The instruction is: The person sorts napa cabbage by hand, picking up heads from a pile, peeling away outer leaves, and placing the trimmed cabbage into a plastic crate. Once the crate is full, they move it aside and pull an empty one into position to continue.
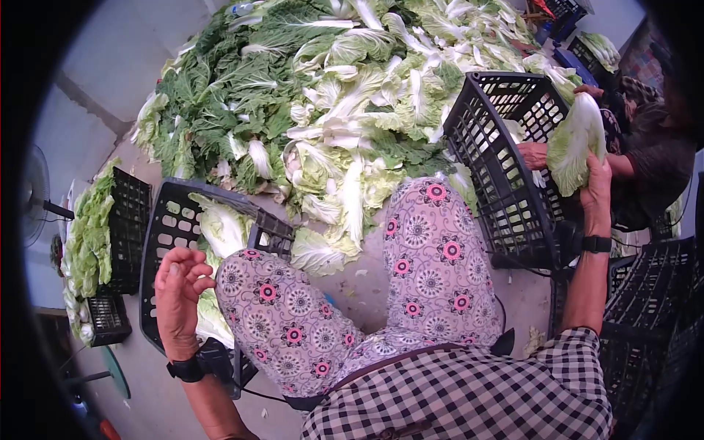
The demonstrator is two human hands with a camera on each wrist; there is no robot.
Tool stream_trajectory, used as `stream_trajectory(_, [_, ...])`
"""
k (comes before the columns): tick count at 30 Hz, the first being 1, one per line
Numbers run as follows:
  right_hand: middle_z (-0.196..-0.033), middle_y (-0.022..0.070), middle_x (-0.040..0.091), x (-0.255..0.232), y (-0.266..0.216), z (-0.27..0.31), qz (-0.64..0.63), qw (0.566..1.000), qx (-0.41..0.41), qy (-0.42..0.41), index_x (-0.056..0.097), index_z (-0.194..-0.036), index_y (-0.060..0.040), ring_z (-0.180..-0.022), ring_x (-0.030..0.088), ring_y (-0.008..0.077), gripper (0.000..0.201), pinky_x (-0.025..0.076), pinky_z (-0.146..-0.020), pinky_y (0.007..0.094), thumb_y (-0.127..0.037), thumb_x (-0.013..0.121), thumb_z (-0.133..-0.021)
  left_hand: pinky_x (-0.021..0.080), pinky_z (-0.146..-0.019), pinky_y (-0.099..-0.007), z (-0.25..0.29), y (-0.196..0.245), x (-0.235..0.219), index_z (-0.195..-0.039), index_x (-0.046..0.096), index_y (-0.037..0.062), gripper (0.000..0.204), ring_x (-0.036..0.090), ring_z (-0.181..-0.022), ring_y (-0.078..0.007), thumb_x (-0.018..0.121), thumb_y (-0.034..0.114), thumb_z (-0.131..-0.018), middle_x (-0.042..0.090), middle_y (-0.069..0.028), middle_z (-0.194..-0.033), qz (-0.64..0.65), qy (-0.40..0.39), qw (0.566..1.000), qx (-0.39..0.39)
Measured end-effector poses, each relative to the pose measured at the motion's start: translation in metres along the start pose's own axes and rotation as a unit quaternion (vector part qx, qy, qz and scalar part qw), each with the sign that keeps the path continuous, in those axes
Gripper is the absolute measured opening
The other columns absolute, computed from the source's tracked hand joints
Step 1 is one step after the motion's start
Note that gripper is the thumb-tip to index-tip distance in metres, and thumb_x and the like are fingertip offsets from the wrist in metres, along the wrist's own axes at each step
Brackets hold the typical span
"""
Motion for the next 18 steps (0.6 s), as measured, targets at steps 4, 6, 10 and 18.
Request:
stream_trajectory(4, [-0.103, 0.0091, 0.06, 0.005, 0.016, -0.016, 0.096, 0.994, 0.041, 0.0, 0.05, -0.116, -0.0003, -0.087, 0.062, 0.0184, 0.039, 0.052, -0.074, 0.0313, -0.009, 0.064, -0.08, 0.055, -0.068, -0.0275, 0.004, -0.014, -0.039, -0.108, 0.05, 0.0016, 0.029, 0.061, -0.082, -0.0153, 0.053, 0.026, -0.091, 0.058, -0.0112, -0.101, -0.02, 0.051, 0.998, -0.024])
stream_trajectory(6, [-0.1, 0.0092, 0.061, 0.009, 0.026, -0.031, 0.135, 0.989, 0.064, -0.012, 0.051, -0.114, -0.0004, -0.083, 0.062, 0.0182, 0.038, 0.052, -0.072, 0.0312, -0.009, 0.064, -0.079, 0.055, -0.067, -0.0273, 0.006, -0.025, -0.056, -0.108, 0.05, 0.0019, 0.03, 0.061, -0.081, -0.0147, 0.053, 0.026, -0.092, 0.058, -0.0107, -0.1, -0.022, 0.074, 0.996, -0.038])
stream_trajectory(10, [-0.101, 0.0122, 0.06, 0.039, 0.036, -0.053, 0.255, 0.953, 0.079, -0.146, 0.05, -0.118, 0.0015, -0.082, 0.061, 0.0189, 0.05, 0.049, -0.068, 0.0282, -0.014, 0.07, -0.075, 0.055, -0.066, -0.0273, 0.007, -0.044, -0.082, -0.108, 0.051, 0.0031, 0.027, 0.062, -0.079, -0.0146, 0.051, 0.025, -0.092, 0.06, -0.0099, -0.097, -0.045, 0.117, 0.989, -0.085])
stream_trajectory(18, [-0.122, 0.0095, 0.054, 0.068, 0.045, -0.051, 0.334, 0.934, -0.024, -0.125, 0.049, -0.125, -0.0002, -0.106, 0.051, 0.0145, 0.046, 0.04, -0.088, 0.0271, -0.024, 0.058, -0.087, 0.049, -0.064, -0.0276, 0.008, -0.073, -0.118, -0.105, 0.056, 0.0045, 0.033, 0.058, -0.078, -0.0131, 0.057, 0.031, -0.086, 0.06, -0.0045, -0.092, -0.272, 0.133, 0.942, -0.146])
Point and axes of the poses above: each hand's wrist, its own z-axis away from the middle knuckle, its own x-axis out of the palm, y = z × x, the point moved 1 cm from there along -z, towards the middle knuckle
